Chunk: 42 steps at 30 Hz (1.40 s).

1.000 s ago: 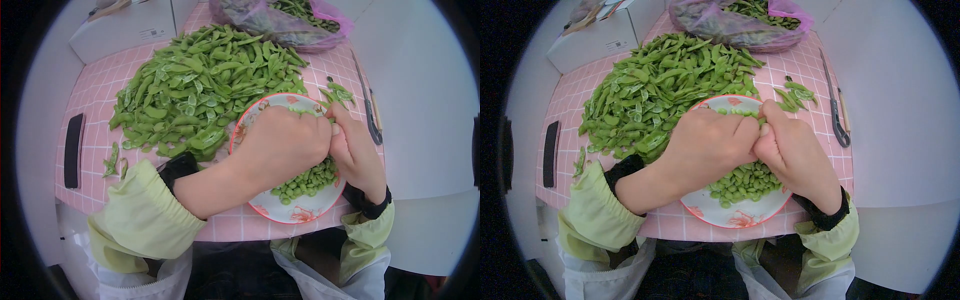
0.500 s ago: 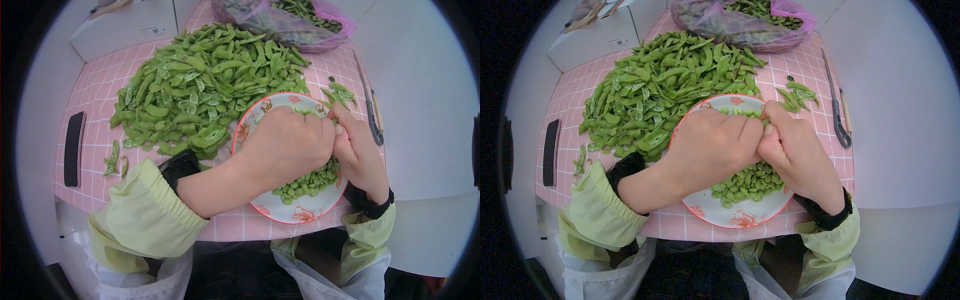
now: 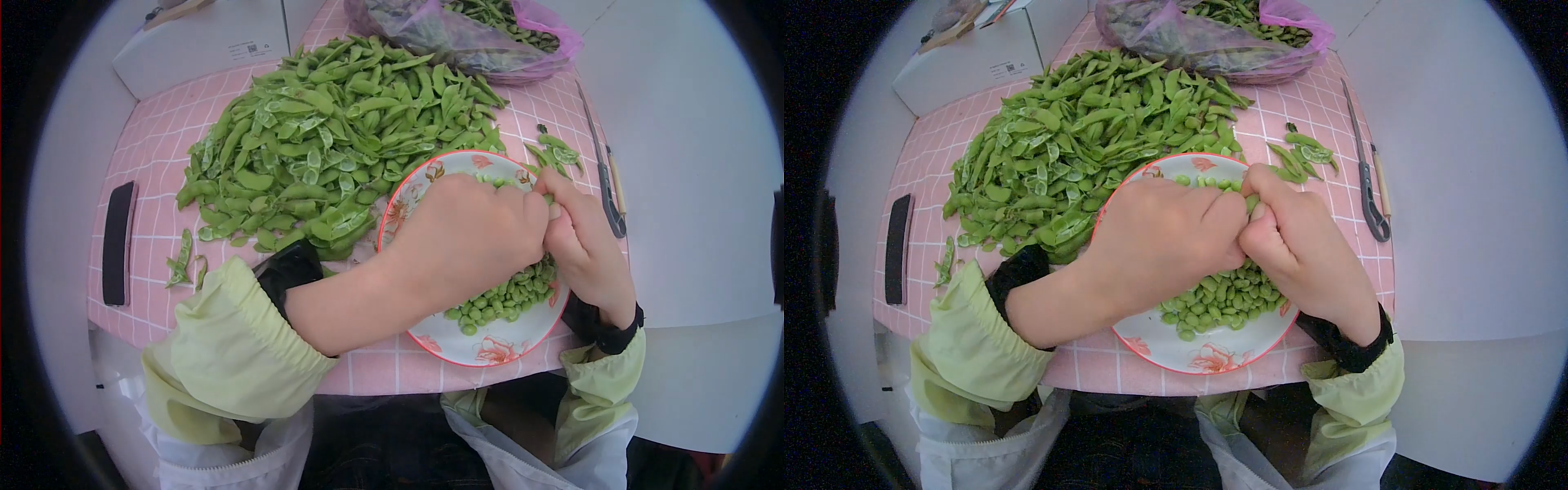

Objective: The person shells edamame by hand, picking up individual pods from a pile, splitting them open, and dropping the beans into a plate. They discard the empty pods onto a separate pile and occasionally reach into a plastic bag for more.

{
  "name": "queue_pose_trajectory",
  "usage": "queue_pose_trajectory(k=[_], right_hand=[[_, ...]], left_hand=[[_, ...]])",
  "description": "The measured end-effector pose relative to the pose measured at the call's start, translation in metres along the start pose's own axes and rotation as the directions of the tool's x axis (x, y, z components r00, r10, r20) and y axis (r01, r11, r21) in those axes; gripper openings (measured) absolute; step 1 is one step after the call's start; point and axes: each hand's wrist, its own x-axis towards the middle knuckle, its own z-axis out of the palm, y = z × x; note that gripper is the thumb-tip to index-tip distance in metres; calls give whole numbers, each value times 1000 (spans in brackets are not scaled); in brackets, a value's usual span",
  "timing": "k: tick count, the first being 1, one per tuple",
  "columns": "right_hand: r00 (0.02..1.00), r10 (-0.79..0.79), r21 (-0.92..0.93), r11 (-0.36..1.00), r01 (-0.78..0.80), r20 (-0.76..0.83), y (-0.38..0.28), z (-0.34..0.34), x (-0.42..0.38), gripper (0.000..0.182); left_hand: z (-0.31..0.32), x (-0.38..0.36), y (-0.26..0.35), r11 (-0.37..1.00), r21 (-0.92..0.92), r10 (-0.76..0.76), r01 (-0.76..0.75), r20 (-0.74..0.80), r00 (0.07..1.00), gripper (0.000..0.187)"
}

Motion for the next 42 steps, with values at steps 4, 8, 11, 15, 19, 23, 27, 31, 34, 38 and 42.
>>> queue_pose_trajectory(k=[4,8,11,15,19,23,27,31,34,38,42], right_hand=[[996,89,59,994,-91,31,-5,-3,-1,12],[990,135,173,975,-141,45,-1,-3,-2,12],[993,112,189,975,-117,36,-2,-3,-2,13],[993,116,237,965,-116,14,-4,-2,-3,12],[989,134,411,900,-147,62,-5,-2,-4,13],[985,143,516,840,-170,92,-1,-2,-6,14],[987,137,535,829,-162,87,0,-2,-5,15],[990,130,537,832,-138,52,3,-4,-4,19],[992,129,525,843,-118,15,1,-2,-2,24],[999,50,437,899,-38,-16,1,-2,-1,33],[999,23,432,902,-9,-28,4,0,-2,34]], left_hand=[[-5,3,3,980,-142,-128,136,63,990,19],[-8,6,-1,898,-373,-201,234,127,971,17],[-9,6,-6,857,-470,-180,212,113,977,16],[-13,8,-12,700,-670,-162,250,192,968,19],[-24,13,-12,442,-785,-168,434,403,900,26],[-33,18,-16,235,-796,-108,558,549,829,31],[-31,18,-17,197,-808,-109,555,544,832,33],[-32,19,-17,161,-813,-128,559,544,829,30],[-29,17,-17,207,-825,-150,526,505,850,24],[-21,16,-15,346,-819,-200,458,413,889,17],[-22,15,-15,437,-799,-202,413,360,911,19]])
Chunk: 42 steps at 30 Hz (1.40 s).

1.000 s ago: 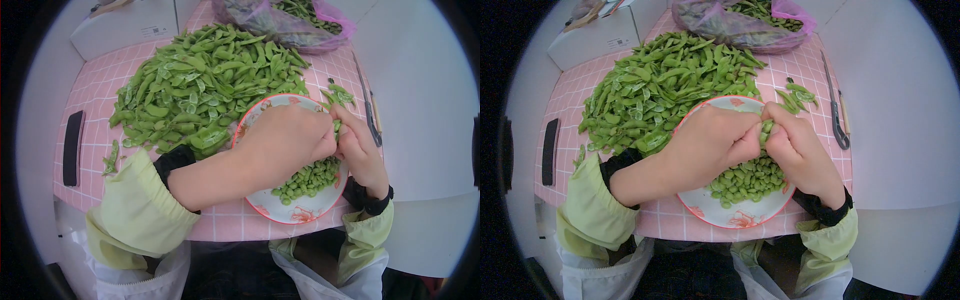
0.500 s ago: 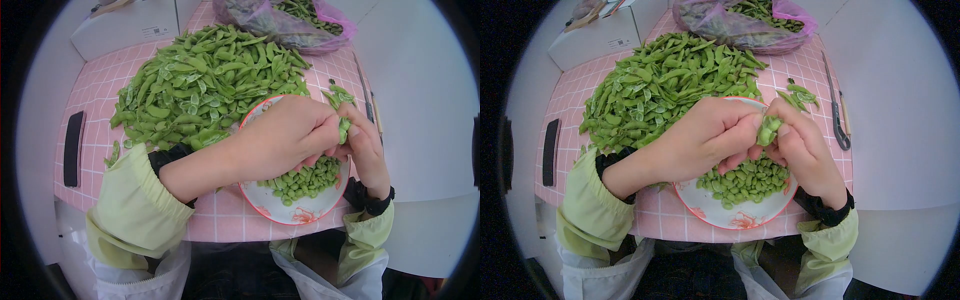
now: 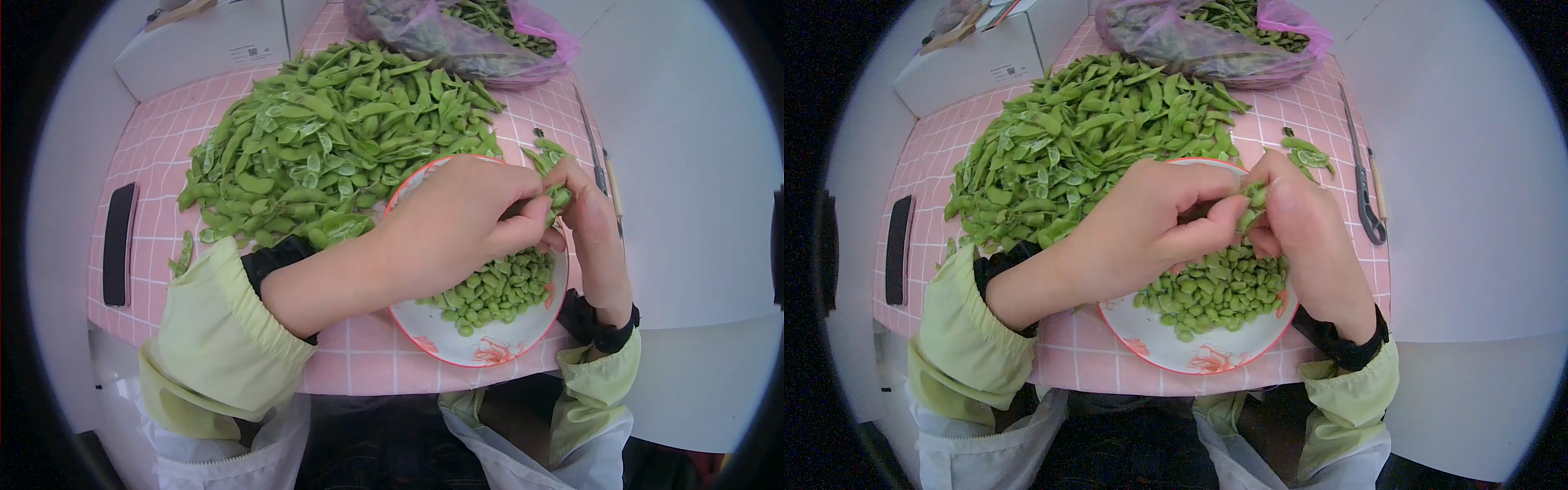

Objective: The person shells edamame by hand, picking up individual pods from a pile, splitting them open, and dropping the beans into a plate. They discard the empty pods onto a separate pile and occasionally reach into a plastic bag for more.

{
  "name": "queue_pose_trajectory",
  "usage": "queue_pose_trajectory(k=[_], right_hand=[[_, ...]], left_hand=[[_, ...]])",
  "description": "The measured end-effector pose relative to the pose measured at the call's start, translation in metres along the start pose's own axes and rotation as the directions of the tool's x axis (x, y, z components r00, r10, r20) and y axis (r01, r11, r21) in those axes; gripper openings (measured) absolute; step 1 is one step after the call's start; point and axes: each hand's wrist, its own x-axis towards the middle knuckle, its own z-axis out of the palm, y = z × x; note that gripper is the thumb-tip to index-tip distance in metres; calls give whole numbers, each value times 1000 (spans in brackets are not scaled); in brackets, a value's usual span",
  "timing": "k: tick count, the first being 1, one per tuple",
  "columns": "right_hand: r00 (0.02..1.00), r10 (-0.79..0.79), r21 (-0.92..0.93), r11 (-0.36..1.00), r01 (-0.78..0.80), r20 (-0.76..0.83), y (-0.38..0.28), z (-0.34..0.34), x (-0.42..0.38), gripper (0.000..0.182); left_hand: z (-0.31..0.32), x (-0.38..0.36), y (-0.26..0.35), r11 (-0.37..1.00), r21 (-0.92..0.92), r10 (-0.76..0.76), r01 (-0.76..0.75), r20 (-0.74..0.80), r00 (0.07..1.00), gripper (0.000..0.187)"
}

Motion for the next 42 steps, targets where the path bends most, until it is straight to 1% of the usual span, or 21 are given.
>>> queue_pose_trajectory(k=[2,5,8,18,21,23,26,29,30,32,38,41,42], right_hand=[[997,68,-62,996,-69,-21,-3,2,-1,32],[997,69,-51,996,-70,-20,-4,3,0,24],[999,31,40,999,-30,-23,2,5,2,23],[1000,20,-27,999,-20,1,5,3,3,12],[1000,15,-70,997,-14,10,4,3,3,11],[1000,16,-86,996,-15,13,2,4,3,11],[1000,3,-121,993,0,27,5,2,4,11],[999,49,-83,995,-50,-13,4,6,2,8],[998,54,-102,993,-57,-23,3,5,3,8],[997,64,-141,988,-70,-44,3,4,3,8],[997,81,-141,987,-80,2,1,2,3,19],[995,98,-108,989,-98,-5,-2,4,1,21],[996,94,-117,989,-94,0,-4,4,1,21]], left_hand=[[1,0,-4,994,79,72,-70,-26,997,19],[1,0,1,999,32,-18,19,-31,999,22],[-3,1,6,993,-44,-106,106,-11,994,26],[-5,3,4,996,6,-83,84,-64,995,27],[-5,3,1,997,45,-53,57,-79,995,26],[-3,3,-3,997,78,-1,9,-103,995,25],[-4,2,-1,992,121,-14,25,-88,996,23],[-4,2,-2,983,182,19,1,-111,994,22],[-4,2,-3,981,192,29,-6,-116,993,22],[-4,2,-4,977,210,47,-20,-125,991,22],[-4,2,-2,989,148,-10,29,-124,992,22],[-5,2,1,990,136,-33,49,-113,993,22],[-5,2,1,988,150,-20,38,-118,993,22]])
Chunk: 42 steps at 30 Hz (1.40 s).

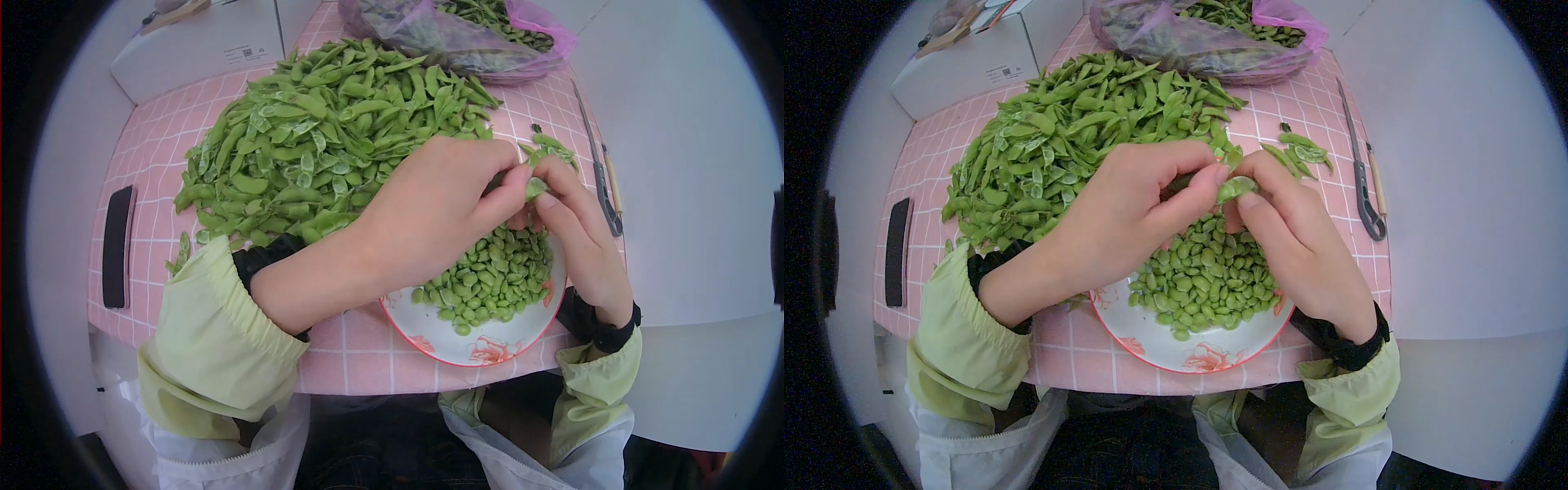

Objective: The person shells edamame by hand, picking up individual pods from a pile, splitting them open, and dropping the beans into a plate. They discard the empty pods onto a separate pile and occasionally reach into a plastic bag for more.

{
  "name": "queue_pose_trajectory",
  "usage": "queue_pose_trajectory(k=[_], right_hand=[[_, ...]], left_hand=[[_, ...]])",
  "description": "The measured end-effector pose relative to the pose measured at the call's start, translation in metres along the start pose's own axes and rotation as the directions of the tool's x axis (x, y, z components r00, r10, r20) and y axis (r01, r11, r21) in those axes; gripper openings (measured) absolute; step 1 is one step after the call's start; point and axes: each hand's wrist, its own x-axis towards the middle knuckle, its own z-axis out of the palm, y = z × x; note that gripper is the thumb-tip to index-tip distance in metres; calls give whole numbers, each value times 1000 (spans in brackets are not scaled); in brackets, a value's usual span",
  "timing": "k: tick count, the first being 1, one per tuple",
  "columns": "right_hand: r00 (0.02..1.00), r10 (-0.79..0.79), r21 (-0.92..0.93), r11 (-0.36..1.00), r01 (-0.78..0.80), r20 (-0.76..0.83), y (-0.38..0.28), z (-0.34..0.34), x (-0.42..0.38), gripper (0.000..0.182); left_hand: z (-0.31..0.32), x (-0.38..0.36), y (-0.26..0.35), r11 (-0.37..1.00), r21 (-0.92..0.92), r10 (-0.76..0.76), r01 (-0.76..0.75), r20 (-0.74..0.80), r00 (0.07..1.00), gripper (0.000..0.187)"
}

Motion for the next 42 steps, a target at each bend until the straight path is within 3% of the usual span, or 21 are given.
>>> queue_pose_trajectory(k=[14,20,32,35,42], right_hand=[[1000,-10,7,1000,10,11,-3,2,-1,19],[1000,-6,2,1000,6,-9,-1,2,0,15],[996,-85,-20,996,84,-23,5,1,1,18],[997,-70,-142,988,67,-17,3,-1,0,19],[993,-104,-176,980,93,-56,4,1,2,18]], left_hand=[[-1,1,-3,996,65,54,-53,-23,998,18],[-1,0,1,1000,-10,-9,9,7,1000,18],[-1,1,-3,1000,-1,5,-5,47,999,21],[-1,1,-4,1000,-4,12,-12,60,998,20],[-2,2,-5,998,-52,-24,28,79,997,19]])
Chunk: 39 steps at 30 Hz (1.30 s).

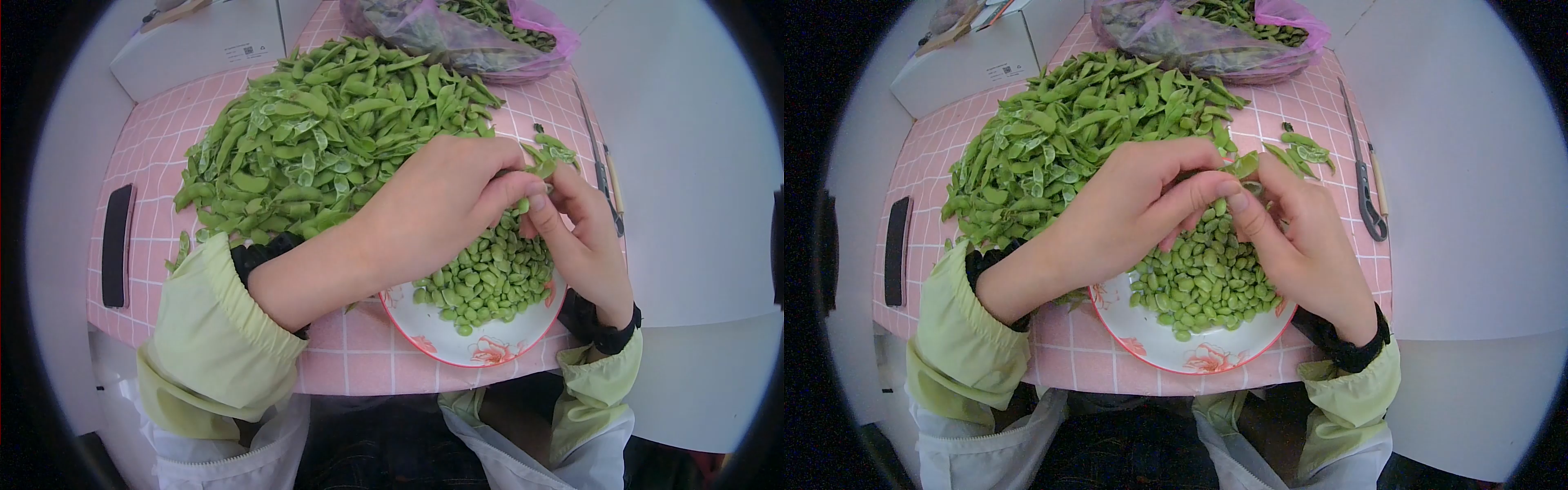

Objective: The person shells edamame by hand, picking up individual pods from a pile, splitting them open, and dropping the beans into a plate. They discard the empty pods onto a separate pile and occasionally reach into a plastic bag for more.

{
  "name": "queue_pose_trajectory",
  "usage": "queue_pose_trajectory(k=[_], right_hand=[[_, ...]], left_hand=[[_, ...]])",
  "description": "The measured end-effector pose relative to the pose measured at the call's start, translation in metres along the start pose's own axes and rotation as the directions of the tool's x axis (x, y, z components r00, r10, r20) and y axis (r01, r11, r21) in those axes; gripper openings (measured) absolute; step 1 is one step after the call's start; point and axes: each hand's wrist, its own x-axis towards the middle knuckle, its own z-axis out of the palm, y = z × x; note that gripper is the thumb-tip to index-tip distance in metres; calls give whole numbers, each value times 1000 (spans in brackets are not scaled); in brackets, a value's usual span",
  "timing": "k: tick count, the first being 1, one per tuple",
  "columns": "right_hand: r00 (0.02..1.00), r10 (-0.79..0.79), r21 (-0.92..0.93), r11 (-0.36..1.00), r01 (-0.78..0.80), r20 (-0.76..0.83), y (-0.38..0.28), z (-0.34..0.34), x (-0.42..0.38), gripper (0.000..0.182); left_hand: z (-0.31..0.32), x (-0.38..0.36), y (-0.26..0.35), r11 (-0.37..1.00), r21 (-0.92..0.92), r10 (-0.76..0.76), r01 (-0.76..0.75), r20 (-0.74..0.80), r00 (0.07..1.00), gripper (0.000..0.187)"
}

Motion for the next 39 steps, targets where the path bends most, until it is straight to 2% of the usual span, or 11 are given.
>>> queue_pose_trajectory(k=[11,19,23,26,35,38,39], right_hand=[[999,-27,-39,999,26,-17,1,-2,1,12],[992,13,41,999,-8,-127,6,0,1,12],[991,11,64,998,-3,-135,3,1,2,15],[986,45,127,992,-24,-162,8,1,2,18],[986,56,133,990,-35,-158,5,1,2,22],[982,92,136,988,-70,-164,3,2,2,23],[983,89,139,988,-66,-163,3,2,2,23]], left_hand=[[-3,0,3,993,-62,-97,100,48,994,18],[-3,1,3,986,-128,-106,109,32,994,16],[-1,1,1,994,-88,-66,65,-10,998,17],[-3,1,1,997,-36,-65,66,25,998,17],[-1,1,-2,994,-47,-98,95,-44,994,14],[-2,2,1,997,20,-68,70,-84,994,12],[-2,2,0,998,62,-9,16,-117,993,12]])
